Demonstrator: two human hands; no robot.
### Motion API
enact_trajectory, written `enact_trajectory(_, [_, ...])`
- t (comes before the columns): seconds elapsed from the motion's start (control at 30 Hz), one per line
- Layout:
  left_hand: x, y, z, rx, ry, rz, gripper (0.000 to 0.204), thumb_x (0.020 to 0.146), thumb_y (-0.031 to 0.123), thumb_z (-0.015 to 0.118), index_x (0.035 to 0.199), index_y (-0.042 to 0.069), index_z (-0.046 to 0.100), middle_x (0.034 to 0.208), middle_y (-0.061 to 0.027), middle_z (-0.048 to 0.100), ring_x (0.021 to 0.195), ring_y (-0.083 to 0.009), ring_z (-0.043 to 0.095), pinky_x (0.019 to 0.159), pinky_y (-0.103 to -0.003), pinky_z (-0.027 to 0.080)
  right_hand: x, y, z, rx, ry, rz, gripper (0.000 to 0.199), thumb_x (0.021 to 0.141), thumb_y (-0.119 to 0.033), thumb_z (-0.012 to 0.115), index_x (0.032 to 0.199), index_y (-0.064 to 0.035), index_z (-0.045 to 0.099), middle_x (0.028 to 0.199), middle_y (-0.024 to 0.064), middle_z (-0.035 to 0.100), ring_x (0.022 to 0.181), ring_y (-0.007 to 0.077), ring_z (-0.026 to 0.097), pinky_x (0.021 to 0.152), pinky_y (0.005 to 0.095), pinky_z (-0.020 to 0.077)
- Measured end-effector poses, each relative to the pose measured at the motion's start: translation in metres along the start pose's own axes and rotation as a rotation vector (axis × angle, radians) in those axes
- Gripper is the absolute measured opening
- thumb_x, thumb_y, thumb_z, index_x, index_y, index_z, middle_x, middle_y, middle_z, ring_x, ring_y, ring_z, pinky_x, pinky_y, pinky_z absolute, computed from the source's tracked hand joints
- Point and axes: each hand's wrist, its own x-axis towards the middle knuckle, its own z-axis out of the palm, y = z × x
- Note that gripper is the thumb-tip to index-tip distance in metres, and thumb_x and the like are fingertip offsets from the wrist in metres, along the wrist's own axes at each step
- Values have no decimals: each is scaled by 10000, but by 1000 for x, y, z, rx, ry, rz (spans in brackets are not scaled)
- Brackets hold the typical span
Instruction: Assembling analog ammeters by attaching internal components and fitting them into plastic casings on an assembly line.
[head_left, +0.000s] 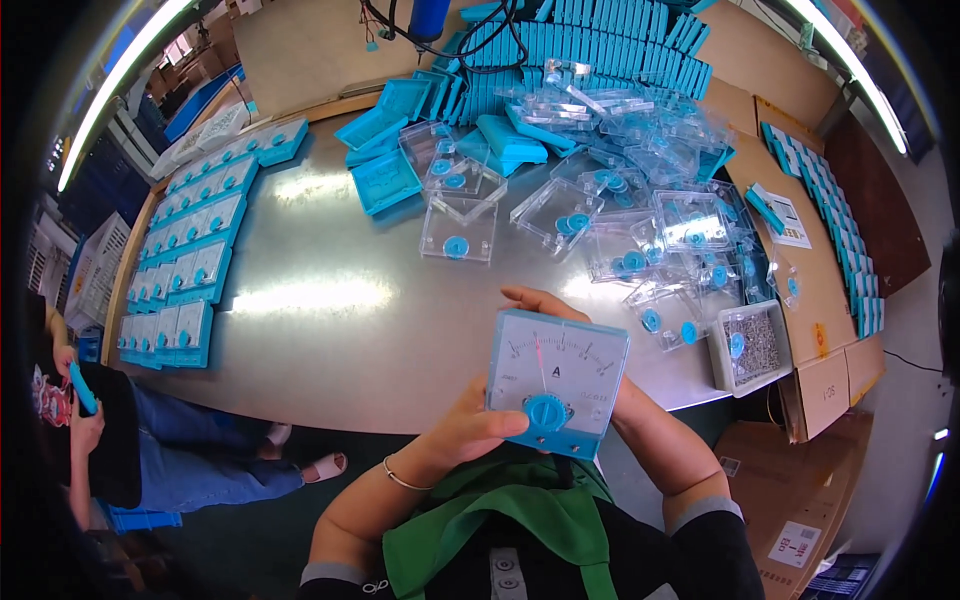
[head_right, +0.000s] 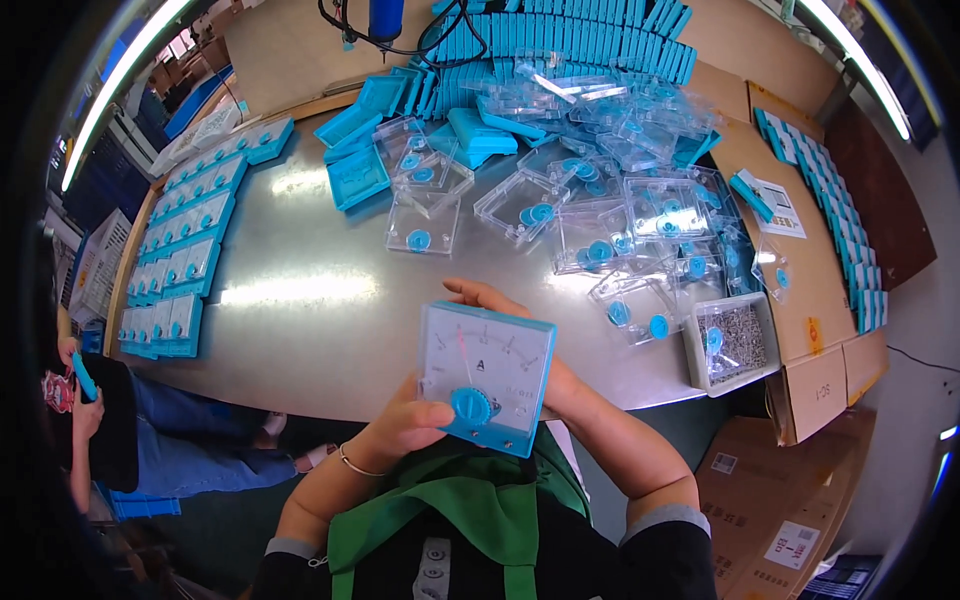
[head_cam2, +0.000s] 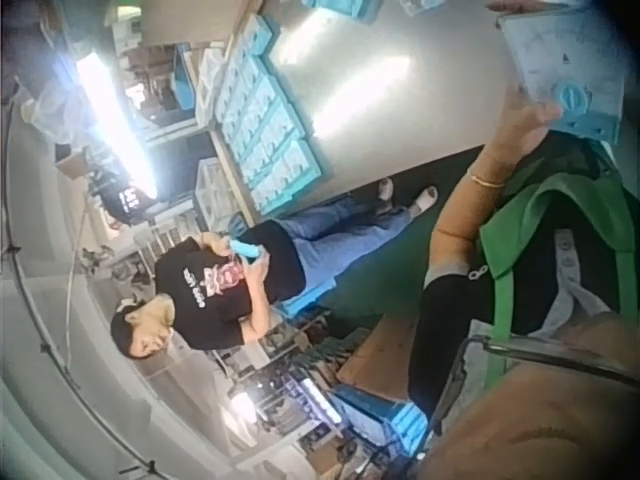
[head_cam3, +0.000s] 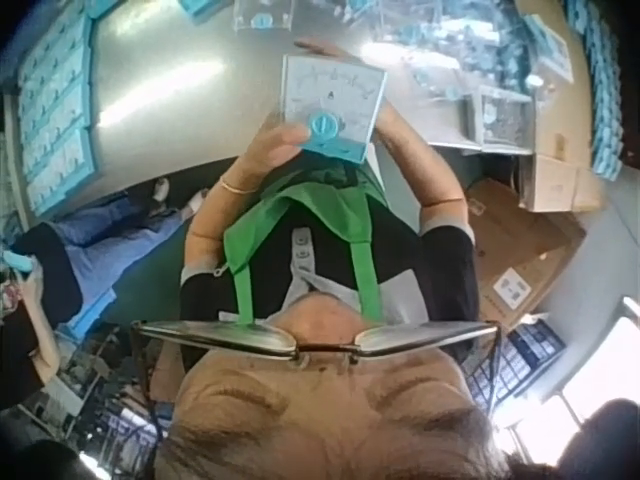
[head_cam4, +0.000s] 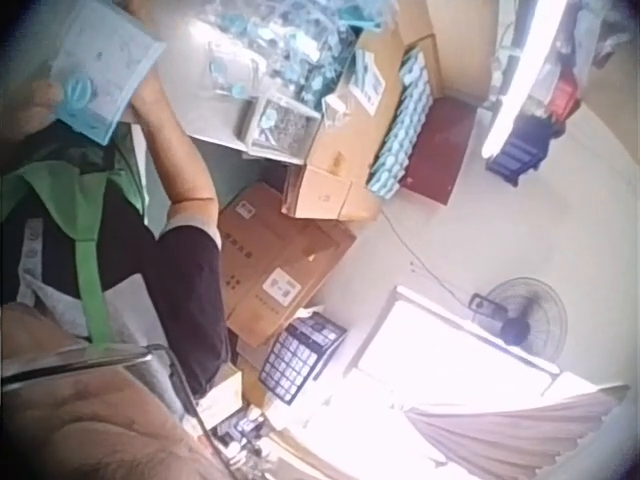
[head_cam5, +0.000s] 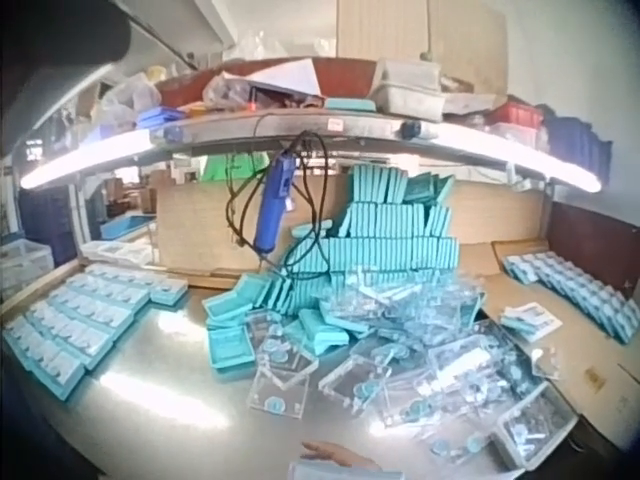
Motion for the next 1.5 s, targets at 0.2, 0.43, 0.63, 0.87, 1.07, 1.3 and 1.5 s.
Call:
enact_trajectory(0.2, [-32, -17, -10, 73, 41, -167, 781, 724, 299, 738, 1336, 7, 351, 1183, -115, 549, 1057, -244, 566, 802, -363, 521, -9, -13, -27, 220, 275, 128, 290, 884, -121, 555, 1151, -6, 559, 970, 87, 621, 454, 30, 376, 379, 182, 263])
enact_trajectory(0.43, [-30, 16, -12, 42, 150, 79, 581, 791, 223, 674, 1257, -11, 417, 1089, -139, 581, 913, -239, 624, 708, -370, 557, -34, 12, 25, -7, -80, 57, 163, 860, -63, 602, 1005, -8, 651, 819, 40, 680, 669, 77, 604, 624, 217, 490])
enact_trajectory(0.63, [-35, 15, -12, -23, 151, 35, 533, 808, 220, 646, 1237, -10, 427, 1079, -126, 579, 893, -223, 624, 686, -358, 556, -36, 31, 29, 228, 25, 178, 150, 835, -31, 628, 979, -5, 666, 902, 52, 686, 818, 104, 631, 715, 256, 511])
enact_trajectory(0.87, [-31, 11, -14, -50, 148, 5, 535, 811, 229, 641, 1242, 1, 421, 1066, -113, 578, 882, -213, 623, 668, -350, 556, -41, 44, 22, 146, 48, 101, 119, 826, -19, 634, 934, -18, 684, 904, 40, 689, 803, 101, 633, 715, 251, 511])
enact_trajectory(1.07, [-30, 10, -10, -60, 153, 6, 532, 806, 233, 651, 1228, 3, 424, 1055, -109, 575, 865, -207, 622, 657, -347, 555, -45, 47, 22, 167, 65, 67, 115, 825, -16, 635, 931, -18, 681, 901, 40, 689, 795, 99, 634, 712, 251, 515])
enact_trajectory(1.3, [-28, 6, -6, -52, 175, 2, 525, 804, 226, 656, 1219, 0, 428, 1046, -116, 574, 852, -208, 623, 649, -347, 556, -50, 49, 21, 156, 67, 33, 120, 831, -18, 629, 944, -13, 669, 893, 42, 687, 783, 97, 635, 701, 245, 516])
enact_trajectory(1.5, [-27, 5, 0, 0, 235, 18, 579, 785, 266, 661, 1220, -34, 425, 1039, -151, 589, 822, -238, 638, 611, -345, 559, -54, 57, 20, 137, 87, 26, 122, 832, -16, 627, 948, -7, 662, 898, 43, 685, 775, 97, 632, 690, 242, 514])
